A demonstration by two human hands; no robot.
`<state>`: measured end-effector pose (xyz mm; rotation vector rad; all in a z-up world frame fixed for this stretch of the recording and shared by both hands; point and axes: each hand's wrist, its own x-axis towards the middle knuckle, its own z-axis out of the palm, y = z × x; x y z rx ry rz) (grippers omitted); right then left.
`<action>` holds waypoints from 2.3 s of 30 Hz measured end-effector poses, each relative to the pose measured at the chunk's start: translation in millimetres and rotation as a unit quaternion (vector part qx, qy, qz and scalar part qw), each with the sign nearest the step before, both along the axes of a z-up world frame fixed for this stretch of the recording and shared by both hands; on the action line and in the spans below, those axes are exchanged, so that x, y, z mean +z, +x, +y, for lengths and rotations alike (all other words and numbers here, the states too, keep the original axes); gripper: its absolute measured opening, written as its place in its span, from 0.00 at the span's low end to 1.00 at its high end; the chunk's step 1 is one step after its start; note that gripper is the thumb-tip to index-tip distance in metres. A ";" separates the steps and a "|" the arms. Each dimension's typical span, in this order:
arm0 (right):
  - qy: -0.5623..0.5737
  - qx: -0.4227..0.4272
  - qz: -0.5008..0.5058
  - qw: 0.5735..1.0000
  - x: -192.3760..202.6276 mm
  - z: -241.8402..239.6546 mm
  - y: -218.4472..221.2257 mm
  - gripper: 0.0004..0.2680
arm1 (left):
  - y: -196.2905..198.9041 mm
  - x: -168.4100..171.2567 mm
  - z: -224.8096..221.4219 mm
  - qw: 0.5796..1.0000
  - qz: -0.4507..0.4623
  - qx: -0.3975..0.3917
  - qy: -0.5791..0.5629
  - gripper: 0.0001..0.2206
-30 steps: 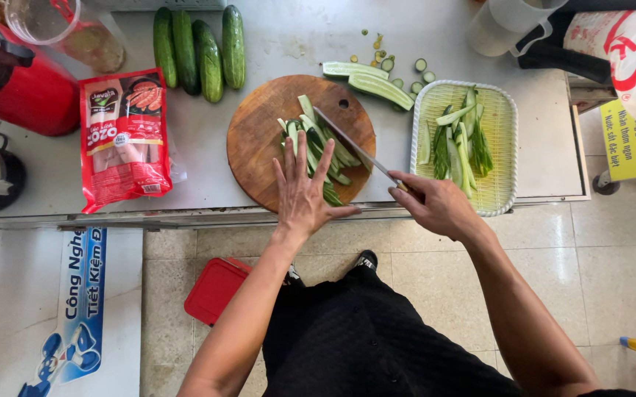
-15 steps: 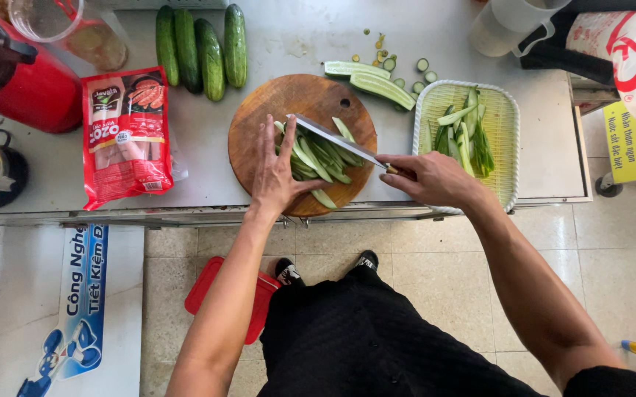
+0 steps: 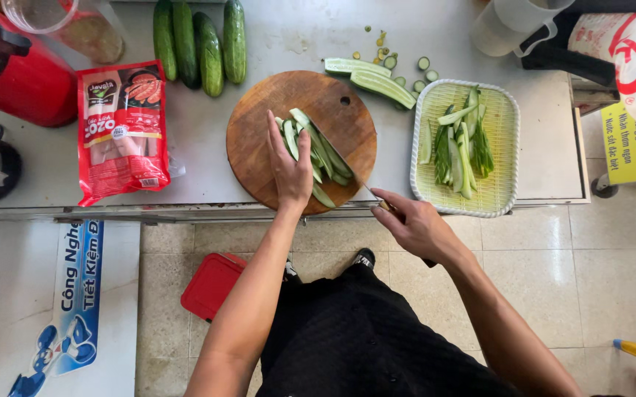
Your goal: The person cuts cucumbers into long strips on a wooden cutting board using a cleaver and places the pieces into a white plastic basket.
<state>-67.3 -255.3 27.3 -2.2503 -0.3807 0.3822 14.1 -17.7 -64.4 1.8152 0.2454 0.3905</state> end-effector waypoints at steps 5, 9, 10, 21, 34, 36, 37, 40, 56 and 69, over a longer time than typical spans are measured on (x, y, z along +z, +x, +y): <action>0.222 -0.112 0.293 0.923 -14.0 -21.9 -0.9 0.17 | -7.3 6.2 -8.6 0.996 -0.004 0.045 0.082 0.43; 0.316 -0.173 0.359 0.861 -42.0 -16.2 -12.3 0.14 | 0.1 11.9 -23.6 0.979 0.043 0.038 0.193 0.48; 0.320 -0.157 0.357 0.864 -47.9 -12.0 -11.9 0.14 | 3.0 12.3 -26.5 0.972 0.053 0.036 0.226 0.47; 0.360 -0.080 0.395 0.841 -66.4 31.3 -10.2 0.16 | -5.6 8.2 -17.5 0.970 -0.043 0.031 0.239 0.33; 0.381 -0.054 0.412 0.826 -63.7 31.4 -12.3 0.17 | -3.9 6.4 2.4 0.965 -0.103 -0.056 0.235 0.27; 0.379 -0.067 0.395 0.834 -58.9 31.7 -13.4 0.16 | -0.4 11.1 -0.5 0.966 -0.118 -0.065 0.221 0.27; 0.387 -0.078 0.390 0.832 -54.9 30.6 -14.2 0.15 | 1.8 14.3 -3.0 0.967 -0.124 -0.072 0.209 0.27; 0.396 -0.112 0.363 0.836 -36.1 23.6 -15.0 0.13 | 15.0 28.2 -19.6 0.968 -0.142 -0.095 0.184 0.28; 0.277 -0.405 0.249 0.835 46.0 -111.2 -37.0 0.14 | 51.5 26.1 -256.0 0.964 -0.069 -0.258 -0.007 0.30; -0.078 -0.403 0.134 0.902 59.2 -163.6 -39.9 0.18 | 47.0 6.0 -309.9 0.890 0.009 -0.303 0.342 0.29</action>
